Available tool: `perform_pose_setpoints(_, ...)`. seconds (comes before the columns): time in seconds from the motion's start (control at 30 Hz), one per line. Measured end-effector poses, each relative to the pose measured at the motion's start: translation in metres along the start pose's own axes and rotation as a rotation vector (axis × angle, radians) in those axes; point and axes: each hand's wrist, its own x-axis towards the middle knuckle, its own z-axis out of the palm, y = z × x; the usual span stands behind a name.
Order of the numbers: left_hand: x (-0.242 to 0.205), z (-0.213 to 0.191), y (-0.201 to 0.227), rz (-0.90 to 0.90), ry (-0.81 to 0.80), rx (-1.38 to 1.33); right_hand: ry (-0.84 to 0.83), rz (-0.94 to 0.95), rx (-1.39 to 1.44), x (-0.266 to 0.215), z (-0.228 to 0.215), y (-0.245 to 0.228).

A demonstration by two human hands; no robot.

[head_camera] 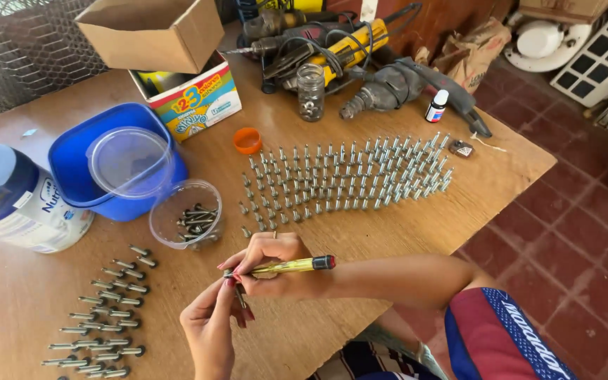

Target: Tightening small screws or components onto the heads of larger bolts using a manual screwdriver.

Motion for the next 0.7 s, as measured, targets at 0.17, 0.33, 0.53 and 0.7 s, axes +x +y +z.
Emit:
perform_pose_setpoints(0.17, 0.0, 0.0, -0.001, 0.05, -0.015, 0.027, -0.007, 0.028, 0.016, 0.0, -0.002, -0.001)
perform_pose_setpoints(0.33, 0.001, 0.002, 0.004, 0.042, 0.051, 0.084, -0.085, 0.071, 0.015, 0.0, -0.004, -0.004)
perform_pose_setpoints(0.53, 0.004, 0.005, -0.025, 0.038, 0.168, -0.077, -0.003, 0.056, 0.078, 0.003, 0.009, 0.001)
perform_pose_setpoints(0.7, 0.0, 0.014, -0.006, 0.13, 0.139, -0.176, 0.018, 0.025, 0.009, -0.003, 0.014, 0.005)
